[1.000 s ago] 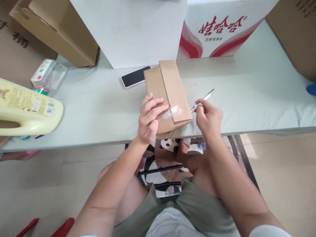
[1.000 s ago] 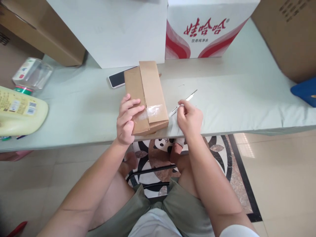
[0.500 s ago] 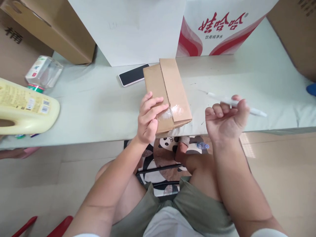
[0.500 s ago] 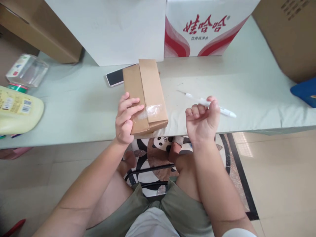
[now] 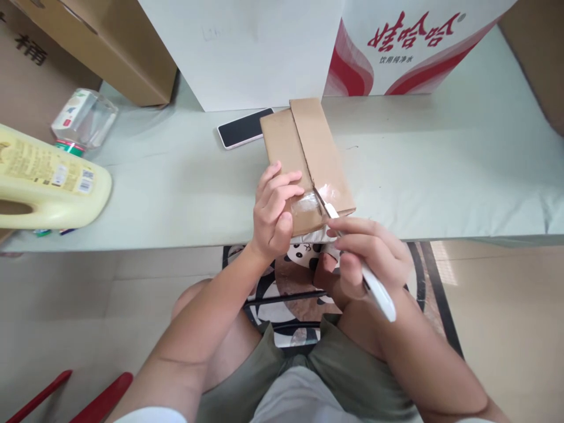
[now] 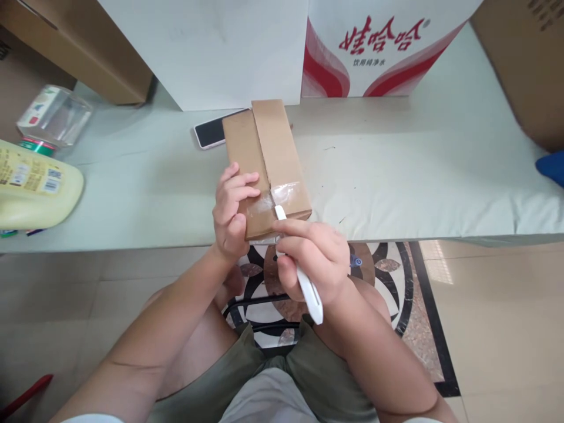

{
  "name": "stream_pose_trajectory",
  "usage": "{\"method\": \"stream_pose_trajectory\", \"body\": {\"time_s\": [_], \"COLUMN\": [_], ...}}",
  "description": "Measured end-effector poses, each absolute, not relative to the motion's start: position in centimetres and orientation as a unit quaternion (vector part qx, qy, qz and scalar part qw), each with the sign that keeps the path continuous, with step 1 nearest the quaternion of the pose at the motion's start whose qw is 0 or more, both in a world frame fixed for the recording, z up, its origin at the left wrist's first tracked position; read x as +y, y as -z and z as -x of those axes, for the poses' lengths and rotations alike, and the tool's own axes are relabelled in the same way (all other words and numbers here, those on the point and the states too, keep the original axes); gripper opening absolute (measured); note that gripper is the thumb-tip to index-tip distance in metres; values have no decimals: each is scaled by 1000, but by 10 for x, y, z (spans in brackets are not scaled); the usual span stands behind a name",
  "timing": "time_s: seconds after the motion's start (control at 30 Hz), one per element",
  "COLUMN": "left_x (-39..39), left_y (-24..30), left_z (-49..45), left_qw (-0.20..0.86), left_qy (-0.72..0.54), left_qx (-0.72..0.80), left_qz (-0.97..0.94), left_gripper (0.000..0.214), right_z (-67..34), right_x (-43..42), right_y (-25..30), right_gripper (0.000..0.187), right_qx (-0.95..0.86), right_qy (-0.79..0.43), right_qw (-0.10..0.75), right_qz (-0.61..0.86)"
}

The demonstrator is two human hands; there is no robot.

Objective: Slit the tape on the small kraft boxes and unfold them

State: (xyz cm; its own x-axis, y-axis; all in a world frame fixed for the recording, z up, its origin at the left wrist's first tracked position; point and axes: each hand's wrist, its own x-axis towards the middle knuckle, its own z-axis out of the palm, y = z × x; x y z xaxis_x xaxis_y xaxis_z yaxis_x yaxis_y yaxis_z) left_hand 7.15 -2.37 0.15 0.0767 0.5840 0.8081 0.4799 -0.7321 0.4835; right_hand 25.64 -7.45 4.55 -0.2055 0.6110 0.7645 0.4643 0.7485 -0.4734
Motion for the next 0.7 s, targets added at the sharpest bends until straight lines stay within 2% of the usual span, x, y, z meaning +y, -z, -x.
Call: {"method": "stream_pose_trajectory", "body": {"time_s": [0.1,0.27,0.6,0.7], "left_x": [-24,-23,-28,-29], "left_y": [-1,-1,-5,-6], "left_z": [-72,-74,-75,-75], "left_qw": [43,45,29,21], "left_qy": [-566,-567,-561,-555], "left_qx": [374,375,386,392], "left_qz": [-734,-733,-732,-733], "left_gripper": [36,36,31,31], "right_z": [-248,-237,-234,-238], "right_x": [-76,-85,-92,-95], "right_y": [-54,-62,-67,-75], "right_gripper": [10,11,16,16], "right_qx": [-787,-798,-733,-740], "right_qy": [-59,-123,-155,-165], "right_qw": [521,459,540,526], "right_qz": [324,371,383,385]}}
